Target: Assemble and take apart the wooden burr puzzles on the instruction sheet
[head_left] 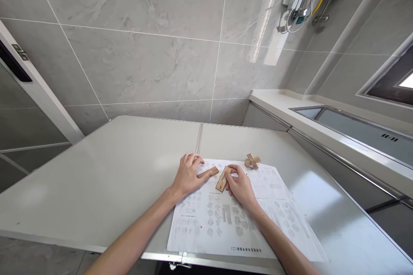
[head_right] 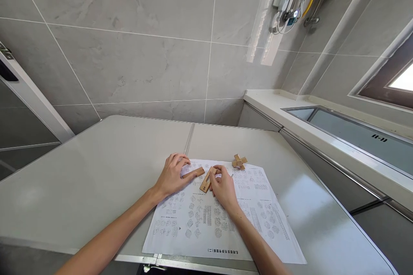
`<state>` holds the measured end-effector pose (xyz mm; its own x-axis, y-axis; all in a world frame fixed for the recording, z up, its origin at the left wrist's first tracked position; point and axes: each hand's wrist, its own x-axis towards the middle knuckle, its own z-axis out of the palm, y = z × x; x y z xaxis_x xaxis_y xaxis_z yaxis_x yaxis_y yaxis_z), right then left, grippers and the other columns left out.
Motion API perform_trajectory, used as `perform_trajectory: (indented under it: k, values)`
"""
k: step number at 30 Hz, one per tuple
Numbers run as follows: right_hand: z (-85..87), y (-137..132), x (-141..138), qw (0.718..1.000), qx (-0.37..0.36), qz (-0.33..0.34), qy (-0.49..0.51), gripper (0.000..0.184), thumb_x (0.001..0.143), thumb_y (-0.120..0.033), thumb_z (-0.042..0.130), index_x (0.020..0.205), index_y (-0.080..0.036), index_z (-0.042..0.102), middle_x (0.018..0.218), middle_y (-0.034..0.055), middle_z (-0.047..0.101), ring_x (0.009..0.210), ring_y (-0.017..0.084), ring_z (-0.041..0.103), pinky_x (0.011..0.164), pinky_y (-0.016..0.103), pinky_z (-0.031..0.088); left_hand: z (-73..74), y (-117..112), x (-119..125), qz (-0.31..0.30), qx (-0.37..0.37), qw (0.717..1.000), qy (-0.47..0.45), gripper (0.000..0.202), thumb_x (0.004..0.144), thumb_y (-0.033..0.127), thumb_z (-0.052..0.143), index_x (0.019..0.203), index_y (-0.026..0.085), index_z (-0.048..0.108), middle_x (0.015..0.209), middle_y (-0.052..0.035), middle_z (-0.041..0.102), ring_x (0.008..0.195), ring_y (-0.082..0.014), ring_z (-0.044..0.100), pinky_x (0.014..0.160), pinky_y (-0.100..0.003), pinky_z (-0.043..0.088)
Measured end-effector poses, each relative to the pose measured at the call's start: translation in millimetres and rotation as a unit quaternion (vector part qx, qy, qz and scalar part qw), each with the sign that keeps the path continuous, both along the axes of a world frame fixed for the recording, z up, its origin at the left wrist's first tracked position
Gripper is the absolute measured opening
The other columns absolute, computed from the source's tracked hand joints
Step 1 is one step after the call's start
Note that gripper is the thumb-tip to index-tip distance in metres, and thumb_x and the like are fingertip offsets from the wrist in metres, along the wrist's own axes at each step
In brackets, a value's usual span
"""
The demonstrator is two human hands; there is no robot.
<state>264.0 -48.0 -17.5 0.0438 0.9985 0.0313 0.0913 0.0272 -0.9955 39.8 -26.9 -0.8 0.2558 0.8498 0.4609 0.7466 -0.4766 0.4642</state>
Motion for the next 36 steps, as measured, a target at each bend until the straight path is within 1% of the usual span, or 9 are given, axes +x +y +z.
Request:
perform_trajectory:
  k: [4, 10, 16, 19, 22, 25, 27, 31, 36]
  values:
    - [-1.6, 0.5, 0.7, 1.000, 0.001, 0.001, -0.015, 0.029, 0.087, -0.047, 0.072, 0.105, -0.026, 0.064, 0.075, -0.0003, 0.071, 0.039, 0.015, 0.053, 0.044, 0.031, 0.041, -6.1, 3.0, -1.5, 0.028, -0.030, 0.999, -0.034, 0.021, 0.101, 0.042, 0.061, 0.111, 0.023, 0.062, 0.136, -0.0113, 0.060, 0.133, -0.0324, 0.052, 0.111, -0.053, 0.045]
    - [-3.9, 2.1, 1.1, 0.999, 0.002, 0.002, -0.054, 0.028, 0.087, -0.042, 0.071, 0.109, -0.025, 0.065, 0.084, 0.0019, 0.073, 0.043, 0.015, 0.058, 0.049, 0.032, 0.045, -3.7, 0.7, -0.3, 0.012, -0.087, 0.994, -0.070, 0.026, 0.108, 0.041, 0.047, 0.121, 0.023, 0.059, 0.147, -0.0122, 0.057, 0.118, -0.0259, 0.067, 0.102, -0.045, 0.055]
    - [-1.8, 1.4, 0.3, 0.997, -0.004, 0.024, -0.067, 0.027, 0.086, -0.034, 0.070, 0.111, -0.025, 0.064, 0.086, 0.0021, 0.076, 0.051, 0.018, 0.068, 0.062, 0.035, 0.053, 5.1, -2.9, 3.7, -0.026, -0.117, 0.989, -0.085, 0.037, 0.112, 0.039, 0.030, 0.125, 0.024, 0.062, 0.147, -0.0094, 0.060, 0.136, -0.0262, 0.059, 0.112, -0.044, 0.049]
    - [0.9, -0.2, -1.1, 0.997, -0.010, 0.053, -0.062, 0.028, 0.086, -0.030, 0.068, 0.113, -0.025, 0.063, 0.082, 0.0004, 0.076, 0.058, 0.020, 0.073, 0.071, 0.037, 0.056, 6.1, -5.4, 4.9, -0.054, -0.133, 0.986, -0.080, 0.036, 0.111, 0.040, 0.034, 0.129, 0.025, 0.061, 0.150, -0.0097, 0.059, 0.128, -0.0260, 0.064, 0.105, -0.042, 0.054]
    - [3.6, -1.9, -2.2, 0.994, -0.016, 0.094, -0.051, 0.033, 0.085, -0.027, 0.066, 0.117, -0.024, 0.062, 0.082, -0.0007, 0.077, 0.070, 0.022, 0.078, 0.079, 0.038, 0.059, 6.4, -9.7, 5.5, -0.089, -0.144, 0.983, -0.066, 0.036, 0.104, 0.045, 0.053, 0.135, 0.026, 0.059, 0.155, -0.0094, 0.055, 0.123, -0.0268, 0.068, 0.096, -0.040, 0.060]
    - [4.8, -2.7, -3.2, 0.991, -0.012, 0.131, -0.032, 0.039, 0.085, -0.026, 0.065, 0.124, -0.024, 0.062, 0.096, 0.0026, 0.080, 0.085, 0.024, 0.080, 0.086, 0.039, 0.061, 6.2, -13.1, 5.2, -0.115, -0.132, 0.984, -0.031, 0.055, 0.093, 0.052, 0.070, 0.140, 0.028, 0.056, 0.159, -0.0093, 0.050, 0.132, -0.0301, 0.062, 0.101, -0.040, 0.059]
    - [4.3, -2.8, -4.3, 0.989, -0.006, 0.148, -0.020, 0.041, 0.086, -0.027, 0.065, 0.127, -0.025, 0.061, 0.117, 0.0068, 0.078, 0.097, 0.024, 0.079, 0.088, 0.039, 0.062, 5.4, -13.3, 4.6, -0.115, -0.097, 0.989, 0.013, 0.060, 0.092, 0.055, 0.072, 0.141, 0.027, 0.055, 0.160, -0.0110, 0.049, 0.138, -0.0317, 0.058, 0.105, -0.042, 0.057]
    - [1.2, -2.8, -6.3, 0.985, 0.014, 0.171, 0.005, 0.043, 0.086, -0.026, 0.066, 0.128, -0.028, 0.060, 0.160, 0.0087, 0.050, 0.119, 0.026, 0.072, 0.087, 0.038, 0.064, 1.7, -8.4, 2.2, -0.093, -0.051, 0.992, 0.063, 0.046, 0.101, 0.048, 0.062, 0.140, 0.026, 0.056, 0.157, -0.0118, 0.052, 0.147, -0.0315, 0.049, 0.115, -0.047, 0.050]
    - [-1.8, -3.1, -6.6, 0.985, 0.022, 0.169, 0.007, 0.044, 0.086, -0.025, 0.067, 0.129, -0.028, 0.059, 0.160, 0.0098, 0.050, 0.124, 0.027, 0.069, 0.088, 0.041, 0.065, -8.6, 0.4, -2.5, -0.057, -0.044, 0.993, 0.088, 0.043, 0.106, 0.042, 0.052, 0.146, 0.027, 0.053, 0.161, -0.0088, 0.050, 0.152, -0.0322, 0.042, 0.123, -0.054, 0.038]
